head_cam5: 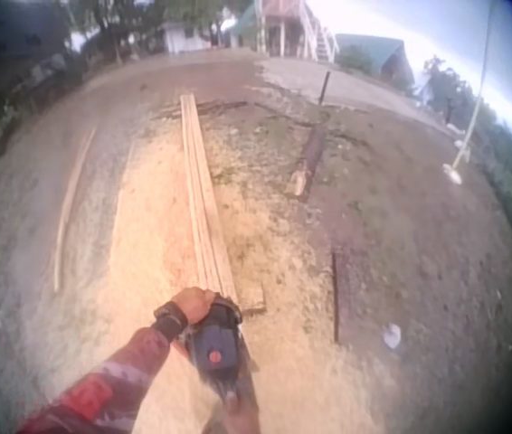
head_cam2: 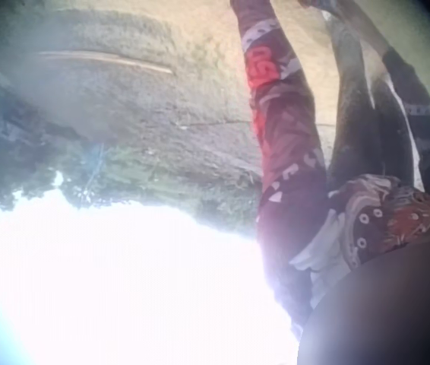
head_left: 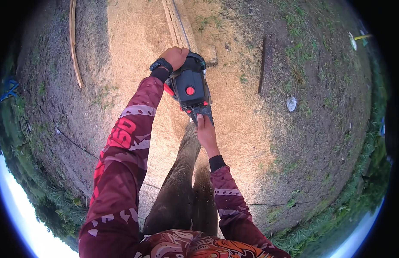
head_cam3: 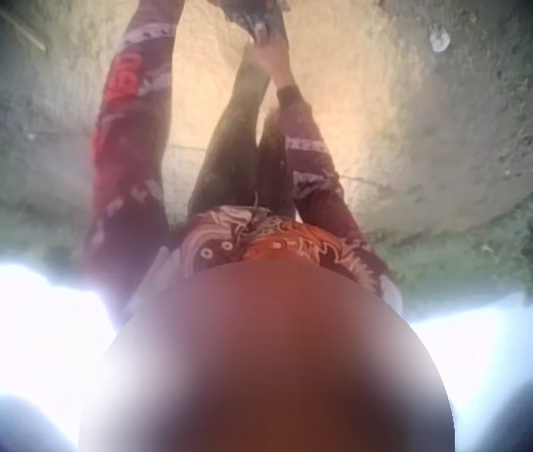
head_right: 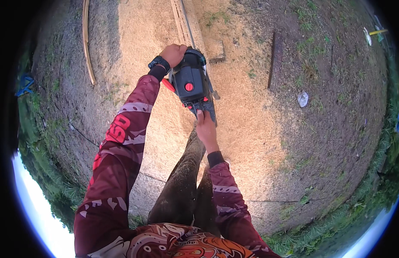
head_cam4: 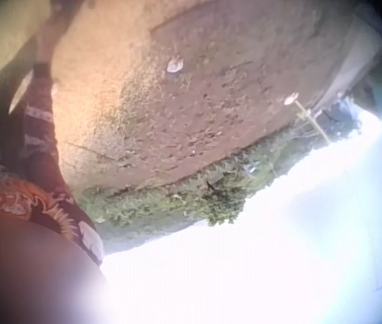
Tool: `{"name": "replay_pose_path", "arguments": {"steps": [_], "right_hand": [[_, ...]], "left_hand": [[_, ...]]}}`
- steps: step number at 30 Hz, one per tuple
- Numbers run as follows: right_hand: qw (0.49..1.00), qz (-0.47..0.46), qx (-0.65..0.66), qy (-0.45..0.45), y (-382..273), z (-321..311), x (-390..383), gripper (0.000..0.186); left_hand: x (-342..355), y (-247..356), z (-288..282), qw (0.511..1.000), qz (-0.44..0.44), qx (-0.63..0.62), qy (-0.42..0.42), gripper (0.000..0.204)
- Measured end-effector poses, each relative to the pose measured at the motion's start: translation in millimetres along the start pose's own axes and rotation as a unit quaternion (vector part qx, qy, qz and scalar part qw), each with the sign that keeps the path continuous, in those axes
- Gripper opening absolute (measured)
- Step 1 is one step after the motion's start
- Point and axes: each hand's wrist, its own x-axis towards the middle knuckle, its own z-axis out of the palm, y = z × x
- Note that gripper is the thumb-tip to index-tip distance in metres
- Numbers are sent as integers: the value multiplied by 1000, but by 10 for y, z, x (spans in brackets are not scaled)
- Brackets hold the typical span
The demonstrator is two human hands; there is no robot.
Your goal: The person uses a chainsaw to cut through a long wooden plank resting on the ground.
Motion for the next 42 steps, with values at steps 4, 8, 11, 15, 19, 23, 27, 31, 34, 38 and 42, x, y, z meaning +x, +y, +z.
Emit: {"name": "replay_pose_path", "arguments": {"steps": [4,8,11,15,19,23,27,31,34,38,42], "right_hand": [[1000,-8,13,11,262,-112,-190,50],[1000,-9,2,8,443,-117,-420,50],[1000,-10,18,8,660,-128,-517,49],[998,-46,-2,34,935,-176,-750,53],[998,-53,22,27,1080,-161,-975,52],[999,-40,22,22,1265,-303,-1236,49],[1000,-22,14,8,1430,-376,-1442,47],[999,-29,-1,23,1658,-433,-1701,53],[1000,-10,-13,8,1681,-510,-1955,53],[1000,-12,11,15,1711,-580,-2251,52],[1000,11,-20,12,1695,-529,-2106,50]], "left_hand": [[-241,364,55,997,-29,-70,-5,34],[-496,511,157,990,-64,-122,13,40],[-640,645,216,990,-64,-125,6,40],[-864,822,372,993,-49,-108,2,40],[-1059,888,518,994,-66,-82,-15,41],[-1313,1232,531,989,-96,-100,-49,41],[-1504,1463,539,987,-117,-96,-54,43],[-1743,1666,660,983,-129,-118,-53,48],[-1947,1798,730,980,-138,-130,-65,50],[-2124,1913,878,983,-121,-123,-69,49],[-2008,1808,922,982,-120,-134,-54,48]]}}
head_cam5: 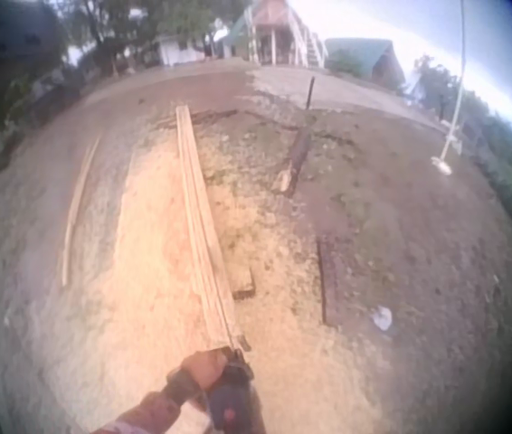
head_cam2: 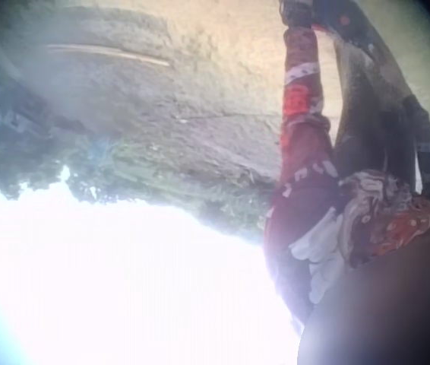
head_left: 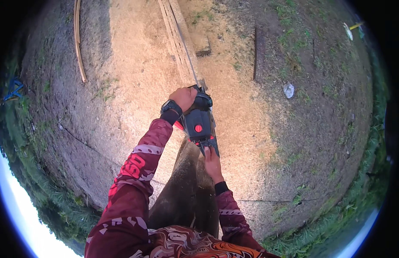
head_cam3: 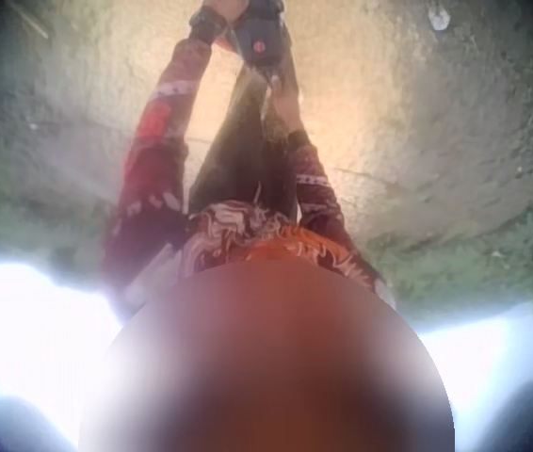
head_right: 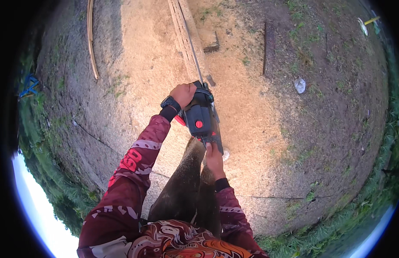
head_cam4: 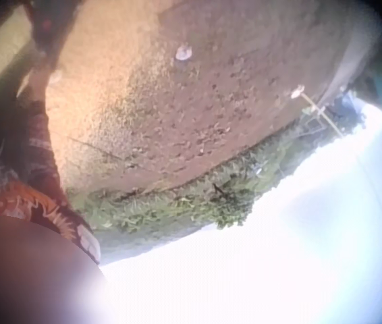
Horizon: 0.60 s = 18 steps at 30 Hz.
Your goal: The person uses a chainsaw to cut through a long wooden plank resting on the ground.
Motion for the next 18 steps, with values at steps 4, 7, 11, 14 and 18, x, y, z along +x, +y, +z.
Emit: {"name": "replay_pose_path", "arguments": {"steps": [4,7,11,14,18], "right_hand": [[999,-50,-13,13,-178,260,638,50],[996,-86,-23,26,-531,295,1255,51],[1000,-14,19,-11,-1253,363,1784,53],[998,-63,9,18,-1503,417,2007,53],[998,-52,-17,4,-1689,428,2152,56]], "left_hand": [[550,-314,-239,999,9,19,49,51],[1137,-388,-675,998,-6,-6,55,50],[1730,-625,-1125,995,77,48,51,44],[2108,-870,-1280,985,125,75,89,34],[2340,-992,-1416,972,142,164,93,23]]}}
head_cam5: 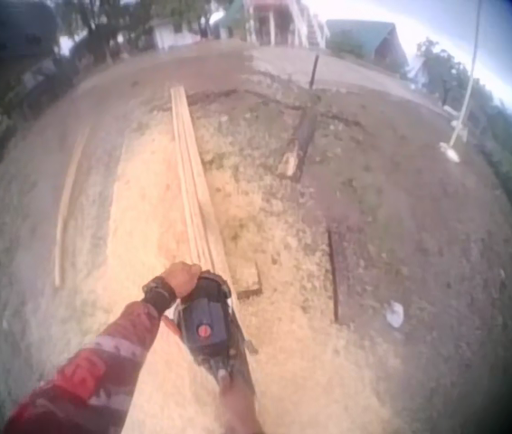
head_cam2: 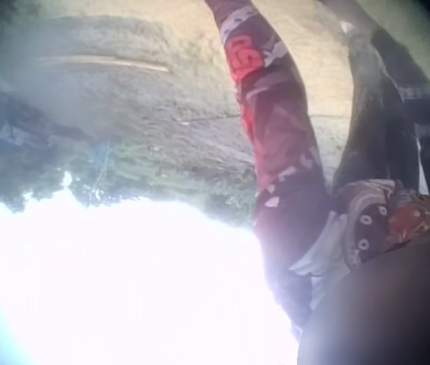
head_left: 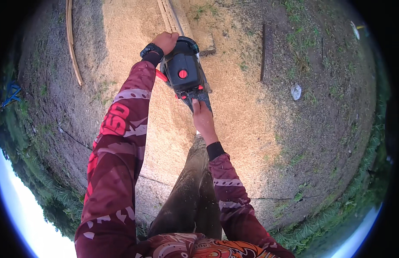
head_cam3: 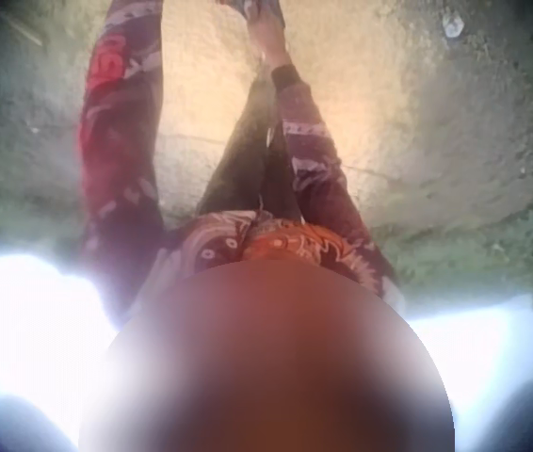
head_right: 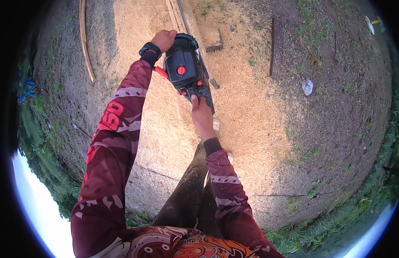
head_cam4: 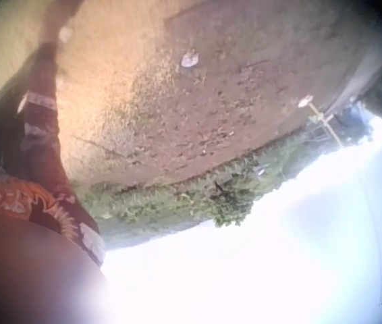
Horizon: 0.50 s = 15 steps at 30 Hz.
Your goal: The person uses a chainsaw to cut through a long wooden plank resting on the ground.
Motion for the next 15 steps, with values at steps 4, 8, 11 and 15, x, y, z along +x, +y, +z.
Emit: {"name": "replay_pose_path", "arguments": {"steps": [4,8,11,15], "right_hand": [[1000,28,2,1,209,-69,-361,53],[998,-50,-14,41,770,-32,-705,51],[999,-43,-2,29,838,-113,-973,52],[999,33,18,6,1025,-187,-1289,54]], "left_hand": [[-286,312,70,999,16,-27,-14,17],[-645,755,154,998,22,-50,-19,22],[-979,1000,146,988,-81,-114,-62,27],[-1278,1216,246,993,-60,-73,-64,31]]}}
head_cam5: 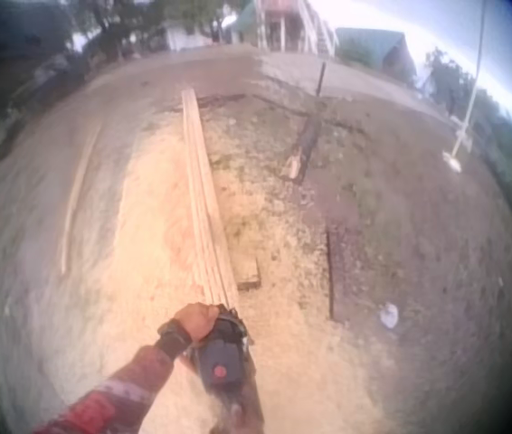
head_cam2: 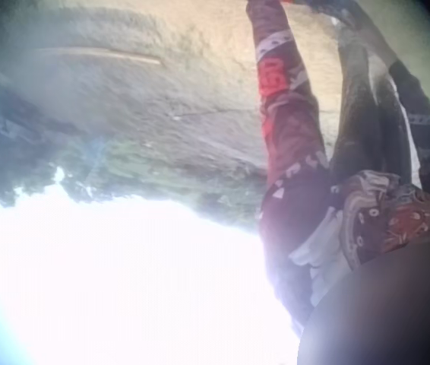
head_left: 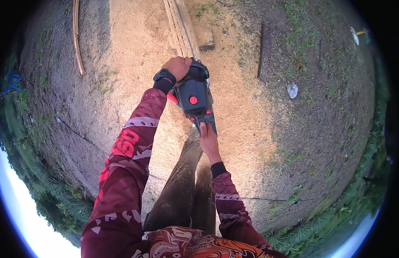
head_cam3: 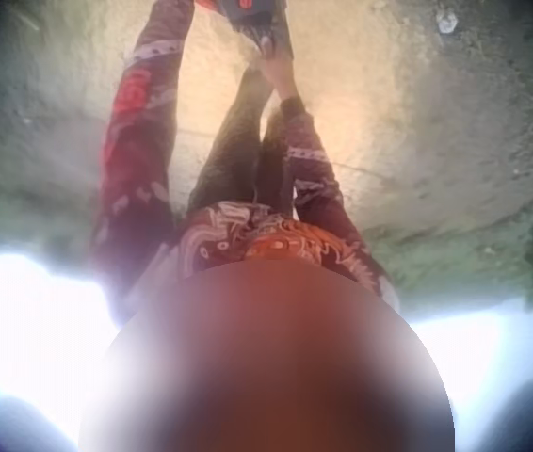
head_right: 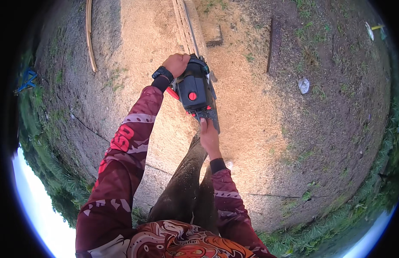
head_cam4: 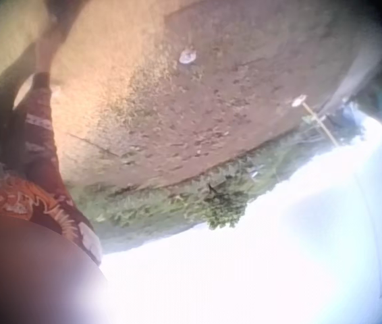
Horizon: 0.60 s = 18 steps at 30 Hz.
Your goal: The person uses a chainsaw to cut through a long wooden plank resting on the ground.
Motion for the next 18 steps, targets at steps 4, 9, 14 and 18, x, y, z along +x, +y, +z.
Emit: {"name": "replay_pose_path", "arguments": {"steps": [4,9,14,18], "right_hand": [[999,24,30,-24,136,-85,-250,48],[1000,2,25,-17,526,-131,-631,48],[1000,2,26,-10,890,-185,-1046,47],[1000,20,11,-21,1096,-220,-1220,48]], "left_hand": [[-275,221,57,997,-28,-73,22,45],[-644,476,290,993,-52,-102,8,45],[-1073,666,611,992,-87,-87,-30,45],[-1289,834,722,994,-54,-90,23,41]]}}
